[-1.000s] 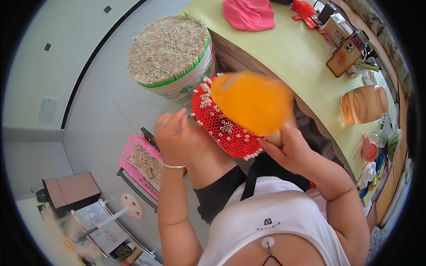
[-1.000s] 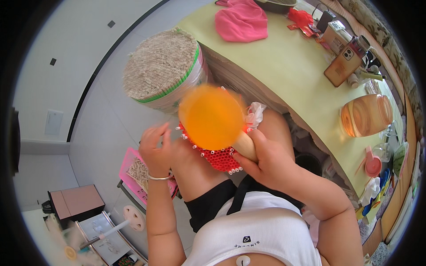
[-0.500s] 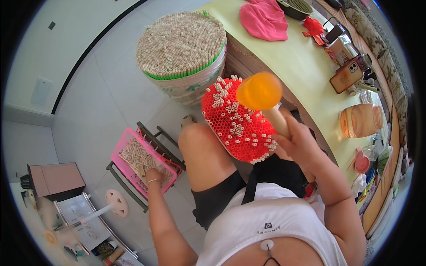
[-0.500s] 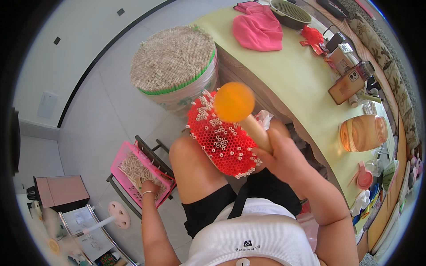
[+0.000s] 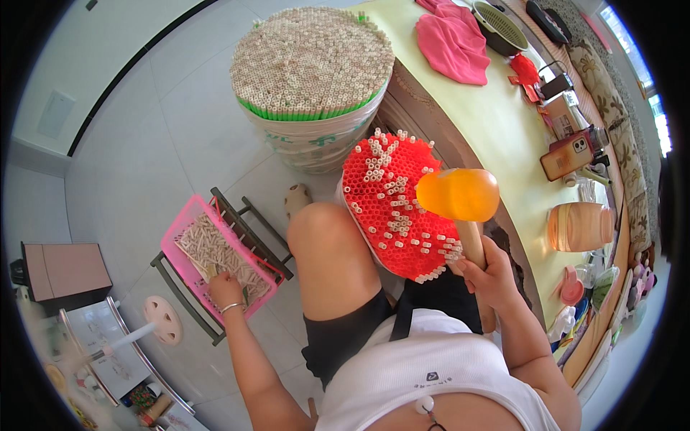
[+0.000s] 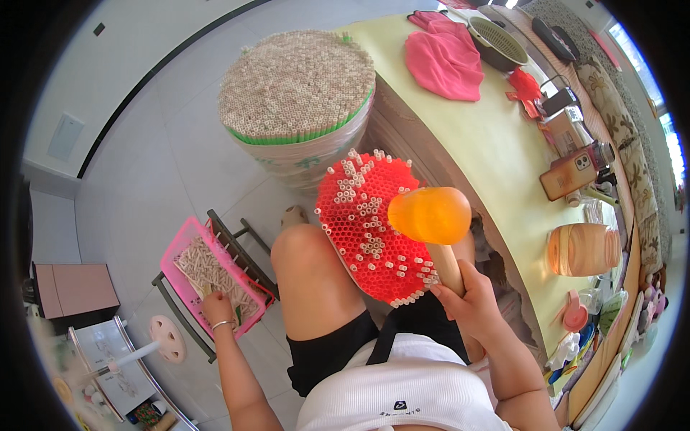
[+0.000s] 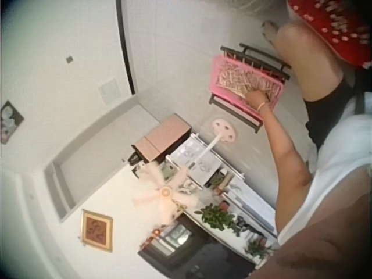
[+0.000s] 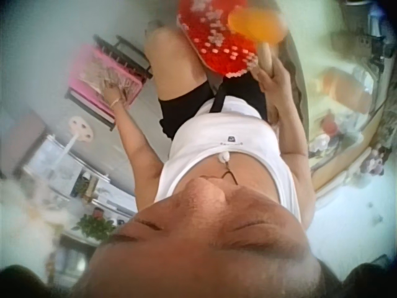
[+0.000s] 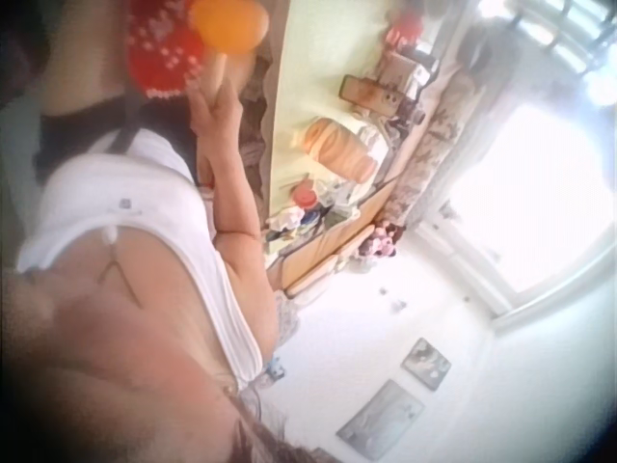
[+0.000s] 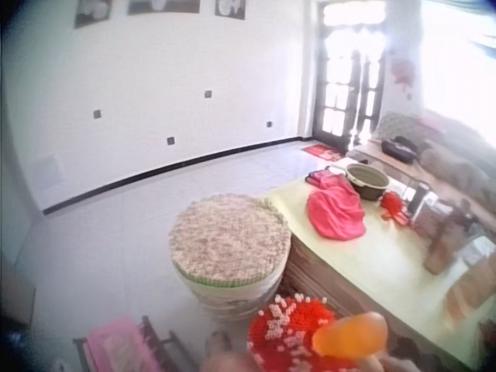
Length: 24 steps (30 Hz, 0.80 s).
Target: The person constructs a beaded decorative object by picking up small white beads and using a mallet to hammer them into a red honeycomb-style form held in their lap.
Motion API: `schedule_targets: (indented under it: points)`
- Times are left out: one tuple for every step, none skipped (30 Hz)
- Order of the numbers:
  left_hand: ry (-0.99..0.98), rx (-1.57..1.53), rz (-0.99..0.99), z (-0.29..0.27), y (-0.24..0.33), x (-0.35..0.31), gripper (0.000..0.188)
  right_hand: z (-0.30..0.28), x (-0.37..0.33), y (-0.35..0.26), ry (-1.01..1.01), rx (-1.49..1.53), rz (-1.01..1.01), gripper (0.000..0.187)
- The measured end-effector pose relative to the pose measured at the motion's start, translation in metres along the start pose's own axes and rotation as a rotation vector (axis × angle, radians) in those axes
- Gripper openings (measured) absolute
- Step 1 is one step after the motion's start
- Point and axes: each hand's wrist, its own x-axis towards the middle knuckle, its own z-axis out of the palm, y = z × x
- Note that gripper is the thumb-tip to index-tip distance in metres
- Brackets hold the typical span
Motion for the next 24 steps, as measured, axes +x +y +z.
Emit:
schedule_targets:
  points:
    - [0.144, -0.143, 0.065, -0.002, -0.006, 0.0, 0.034, 0.001, 0.002, -0.001, -0.005, -0.017, -0.026, 0.028]
    - [0.286, -0.286, 0.133, -0.003, -0.015, -0.001, 0.019, 0.002, 0.003, -0.002, -0.012, -0.048, -0.05, 0.029]
    - [0.431, -0.428, 0.197, -0.006, -0.023, -0.003, 0.009, 0.003, 0.005, -0.003, -0.025, -0.076, -0.076, 0.031]
    - [0.371, -0.714, 0.216, -0.02, -0.006, -0.015, 0.008, 0.003, 0.006, -0.003, -0.026, -0.106, -0.093, 0.032]
    - [0.3, -0.999, 0.23, -0.031, 0.014, -0.03, 0.008, 0.002, 0.006, 0.0, -0.027, -0.089, -0.098, 0.034]
    - [0.228, -1.281, 0.238, -0.047, 0.037, -0.05, 0.009, 0.002, 0.008, 0.005, -0.02, -0.092, -0.136, 0.035]
    - [0.192, -1.33, 0.318, -0.058, 0.059, -0.068, 0.006, 0.003, 0.009, 0.01, -0.014, -0.096, -0.176, 0.035]
    - [0.159, -1.309, 0.383, -0.071, 0.084, -0.087, 0.005, 0.003, 0.01, 0.012, -0.007, -0.099, -0.216, 0.035]
    - [0.126, -1.284, 0.45, -0.083, 0.11, -0.105, 0.004, 0.002, 0.01, 0.011, -0.029, -0.053, -0.165, 0.035]
    - [0.07, -1.309, 0.551, -0.092, 0.13, -0.12, 0.009, 0.001, 0.01, 0.008, -0.057, -0.003, -0.117, 0.035]
    - [0.003, -1.332, 0.654, -0.096, 0.152, -0.132, 0.015, 0.0, 0.01, 0.009, -0.079, 0.044, -0.065, 0.035]
    - [-0.033, -1.346, 0.695, -0.101, 0.174, -0.146, 0.015, -0.001, 0.011, 0.01, -0.088, 0.064, -0.054, 0.035]
    - [-0.076, -1.36, 0.738, -0.104, 0.196, -0.158, 0.016, -0.003, 0.011, 0.013, -0.093, 0.084, -0.041, 0.034]
    - [-0.074, -1.339, 0.811, -0.106, 0.216, -0.167, 0.017, -0.004, 0.012, 0.016, -0.099, 0.102, -0.029, 0.034]
    - [-0.072, -1.317, 0.884, -0.106, 0.233, -0.174, 0.018, -0.005, 0.012, 0.016, -0.105, 0.112, -0.038, 0.033]
    - [-0.074, -1.285, 0.902, -0.105, 0.247, -0.179, 0.019, -0.005, 0.011, 0.014, -0.109, 0.118, -0.047, 0.032]
    - [-0.076, -1.253, 0.921, -0.103, 0.258, -0.182, 0.019, -0.006, 0.011, 0.012, -0.114, 0.125, -0.056, 0.032]
    - [-0.081, -1.221, 0.938, -0.101, 0.267, -0.185, 0.02, -0.007, 0.01, 0.012, -0.12, 0.128, -0.06, 0.032]
    - [0.015, -1.068, 0.959, -0.1, 0.273, -0.187, 0.015, -0.007, 0.01, 0.011, -0.127, 0.132, -0.065, 0.032]
    - [0.144, -0.94, 1.034, -0.099, 0.277, -0.187, 0.014, -0.008, 0.01, 0.01, -0.134, 0.135, -0.071, 0.032]
    - [0.267, -0.811, 1.104, -0.096, 0.282, -0.186, 0.013, -0.009, 0.01, 0.011, -0.137, 0.147, -0.082, 0.032]
    - [0.389, -0.678, 1.17, -0.094, 0.286, -0.185, 0.012, -0.011, 0.011, 0.012, -0.14, 0.159, -0.095, 0.031]
    - [0.439, -0.637, 1.2, -0.094, 0.289, -0.186, 0.011, -0.011, 0.012, 0.013, -0.144, 0.17, -0.108, 0.031]
    - [0.49, -0.595, 1.23, -0.094, 0.292, -0.186, 0.011, -0.013, 0.012, 0.014, -0.147, 0.169, -0.107, 0.03]
